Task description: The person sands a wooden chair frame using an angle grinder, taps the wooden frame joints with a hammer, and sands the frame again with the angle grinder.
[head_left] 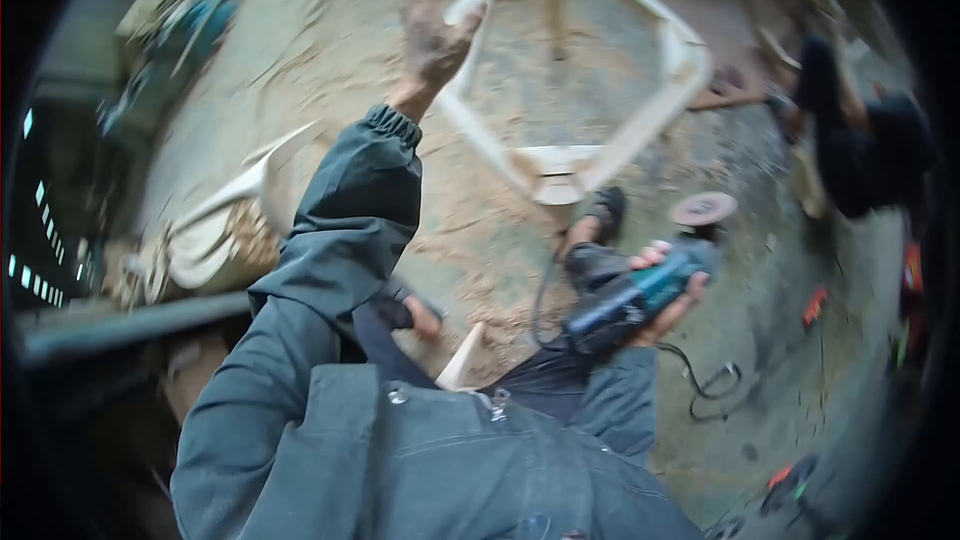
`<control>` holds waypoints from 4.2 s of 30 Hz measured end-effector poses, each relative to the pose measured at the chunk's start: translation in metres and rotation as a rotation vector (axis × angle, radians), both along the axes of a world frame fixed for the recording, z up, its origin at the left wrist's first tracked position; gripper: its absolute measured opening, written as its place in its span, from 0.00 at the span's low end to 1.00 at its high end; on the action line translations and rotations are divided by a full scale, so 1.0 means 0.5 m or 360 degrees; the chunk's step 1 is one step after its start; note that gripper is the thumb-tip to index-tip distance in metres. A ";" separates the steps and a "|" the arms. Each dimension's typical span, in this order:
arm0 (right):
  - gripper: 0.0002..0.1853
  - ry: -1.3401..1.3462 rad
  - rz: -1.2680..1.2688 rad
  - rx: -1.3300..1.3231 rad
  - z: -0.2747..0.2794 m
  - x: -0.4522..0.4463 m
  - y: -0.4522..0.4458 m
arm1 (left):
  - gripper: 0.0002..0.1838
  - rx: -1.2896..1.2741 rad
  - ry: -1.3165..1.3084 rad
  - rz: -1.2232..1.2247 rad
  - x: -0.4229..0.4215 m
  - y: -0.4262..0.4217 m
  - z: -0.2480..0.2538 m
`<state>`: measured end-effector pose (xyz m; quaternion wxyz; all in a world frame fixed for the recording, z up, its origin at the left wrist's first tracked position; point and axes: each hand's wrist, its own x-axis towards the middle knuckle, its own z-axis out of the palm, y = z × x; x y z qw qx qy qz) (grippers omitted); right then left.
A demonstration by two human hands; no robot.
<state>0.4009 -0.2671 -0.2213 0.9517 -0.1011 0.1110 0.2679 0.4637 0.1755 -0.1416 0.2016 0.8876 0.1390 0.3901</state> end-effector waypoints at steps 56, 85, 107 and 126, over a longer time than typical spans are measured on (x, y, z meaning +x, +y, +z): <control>0.38 -0.0190 0.0202 -0.0065 0.023 -0.072 0.083 | 0.47 -0.1130 0.0043 0.1868 -1.028 0.450 -0.439; 0.38 0.0175 -0.0319 0.0214 0.018 -0.016 -0.023 | 0.49 -0.0436 0.2406 -0.0965 -0.129 -0.064 -0.232; 0.38 0.0244 -0.0357 0.0548 0.011 0.020 -0.002 | 0.40 -0.1652 0.0811 -0.0143 0.430 -0.219 -0.342; 0.35 -0.0232 -0.0203 0.0240 0.019 -0.046 0.031 | 0.28 -0.1916 -0.1387 -0.1029 -0.451 0.431 0.305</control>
